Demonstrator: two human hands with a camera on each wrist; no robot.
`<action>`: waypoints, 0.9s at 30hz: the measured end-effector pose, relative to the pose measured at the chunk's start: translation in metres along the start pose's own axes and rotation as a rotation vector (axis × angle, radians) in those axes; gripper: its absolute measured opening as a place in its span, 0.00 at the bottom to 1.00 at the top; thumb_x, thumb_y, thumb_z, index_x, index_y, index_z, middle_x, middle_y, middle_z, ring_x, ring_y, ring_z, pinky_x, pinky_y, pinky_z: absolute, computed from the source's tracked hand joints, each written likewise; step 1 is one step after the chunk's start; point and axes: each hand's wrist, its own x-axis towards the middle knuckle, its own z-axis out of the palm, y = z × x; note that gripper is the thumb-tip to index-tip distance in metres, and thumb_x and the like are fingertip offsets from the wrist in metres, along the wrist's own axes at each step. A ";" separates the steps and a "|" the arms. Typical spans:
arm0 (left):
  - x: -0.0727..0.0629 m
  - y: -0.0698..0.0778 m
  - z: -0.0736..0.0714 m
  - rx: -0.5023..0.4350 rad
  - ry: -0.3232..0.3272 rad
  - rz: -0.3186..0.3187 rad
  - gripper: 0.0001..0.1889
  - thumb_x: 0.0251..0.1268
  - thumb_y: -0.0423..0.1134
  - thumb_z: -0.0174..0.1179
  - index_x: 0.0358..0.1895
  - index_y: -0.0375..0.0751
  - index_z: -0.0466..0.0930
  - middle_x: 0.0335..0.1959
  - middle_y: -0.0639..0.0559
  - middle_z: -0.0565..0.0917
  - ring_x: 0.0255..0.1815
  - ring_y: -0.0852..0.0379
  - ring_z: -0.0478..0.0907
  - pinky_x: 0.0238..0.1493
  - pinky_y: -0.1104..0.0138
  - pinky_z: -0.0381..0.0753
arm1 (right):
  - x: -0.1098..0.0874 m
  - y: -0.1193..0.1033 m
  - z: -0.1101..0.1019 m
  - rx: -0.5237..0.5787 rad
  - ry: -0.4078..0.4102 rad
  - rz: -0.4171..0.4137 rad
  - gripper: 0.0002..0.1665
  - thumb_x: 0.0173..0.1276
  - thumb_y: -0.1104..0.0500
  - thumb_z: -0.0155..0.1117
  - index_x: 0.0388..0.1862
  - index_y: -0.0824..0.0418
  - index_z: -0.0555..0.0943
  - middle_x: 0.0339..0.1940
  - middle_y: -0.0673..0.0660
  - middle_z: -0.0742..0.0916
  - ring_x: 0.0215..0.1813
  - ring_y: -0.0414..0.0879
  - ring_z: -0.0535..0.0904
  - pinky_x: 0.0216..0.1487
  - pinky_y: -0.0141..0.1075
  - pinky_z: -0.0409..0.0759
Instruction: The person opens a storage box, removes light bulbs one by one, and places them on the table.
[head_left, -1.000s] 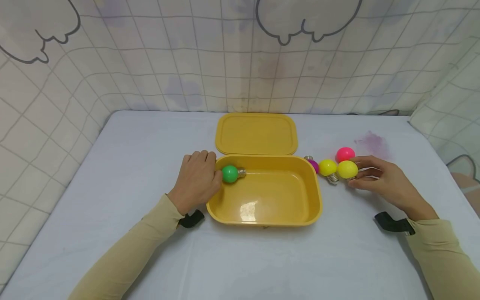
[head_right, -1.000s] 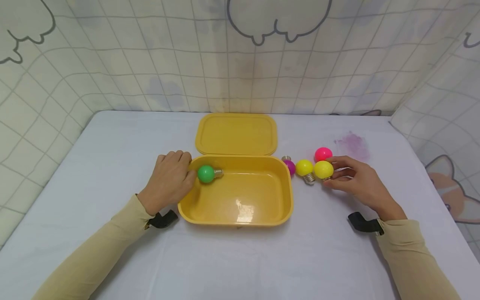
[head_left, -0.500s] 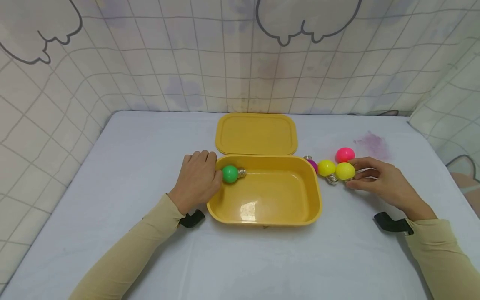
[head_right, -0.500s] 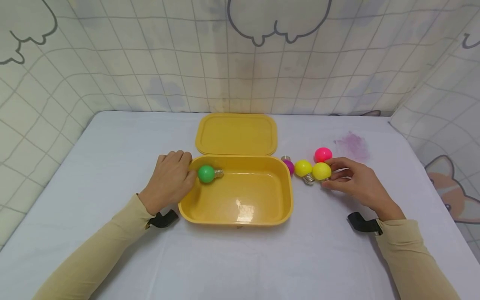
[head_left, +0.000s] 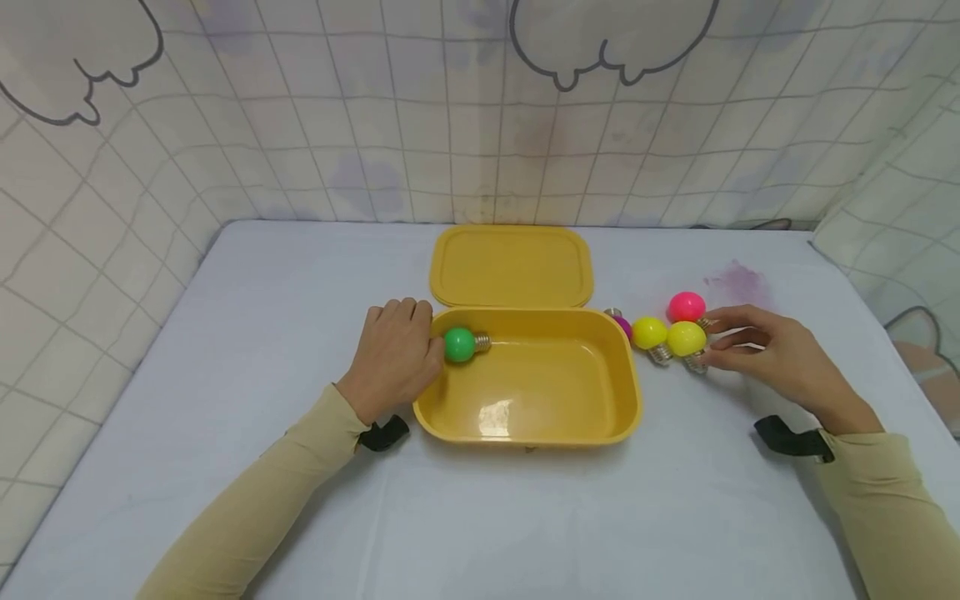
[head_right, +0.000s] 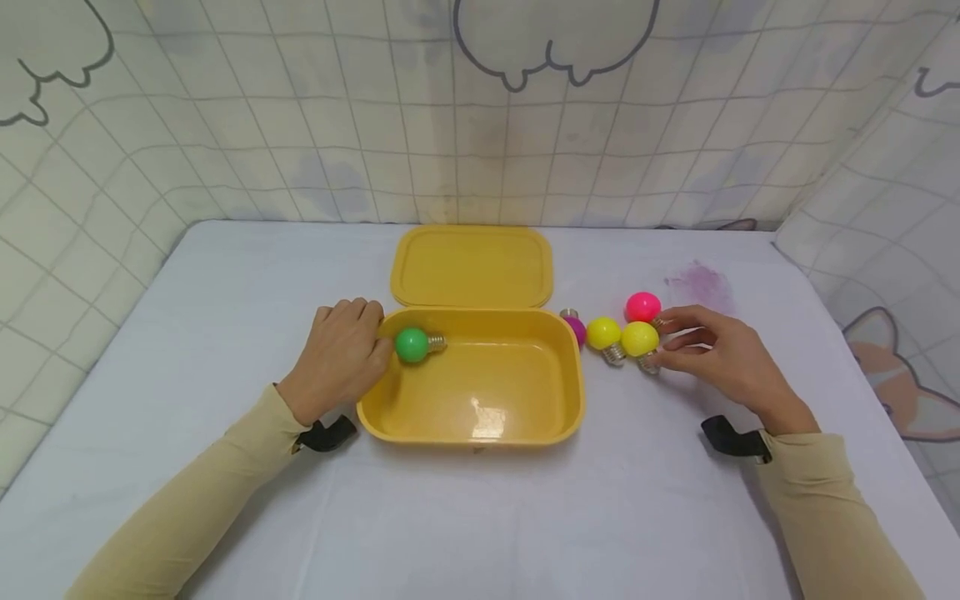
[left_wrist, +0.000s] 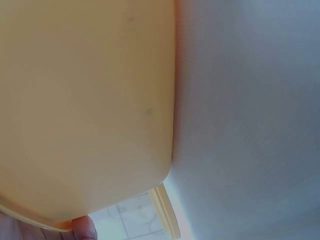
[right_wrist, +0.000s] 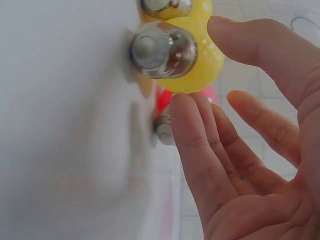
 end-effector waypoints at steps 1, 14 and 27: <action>0.001 0.000 0.000 0.000 0.004 0.002 0.09 0.67 0.39 0.46 0.33 0.38 0.70 0.26 0.47 0.70 0.30 0.48 0.66 0.38 0.60 0.59 | 0.000 -0.001 -0.001 -0.001 0.012 -0.005 0.37 0.66 0.45 0.74 0.70 0.58 0.75 0.64 0.64 0.83 0.43 0.17 0.75 0.41 0.19 0.79; 0.004 0.002 -0.003 0.013 -0.030 -0.013 0.10 0.69 0.40 0.46 0.35 0.38 0.71 0.28 0.47 0.70 0.32 0.47 0.67 0.40 0.59 0.60 | -0.003 -0.027 -0.013 -0.033 0.100 -0.039 0.34 0.68 0.47 0.73 0.68 0.58 0.76 0.61 0.64 0.84 0.43 0.15 0.74 0.41 0.14 0.76; 0.001 0.001 -0.002 0.025 -0.026 -0.019 0.10 0.69 0.40 0.46 0.34 0.38 0.71 0.29 0.46 0.71 0.32 0.47 0.67 0.40 0.59 0.62 | 0.007 -0.075 -0.025 -0.082 0.178 -0.191 0.25 0.66 0.56 0.75 0.62 0.59 0.81 0.55 0.63 0.86 0.43 0.16 0.74 0.43 0.07 0.70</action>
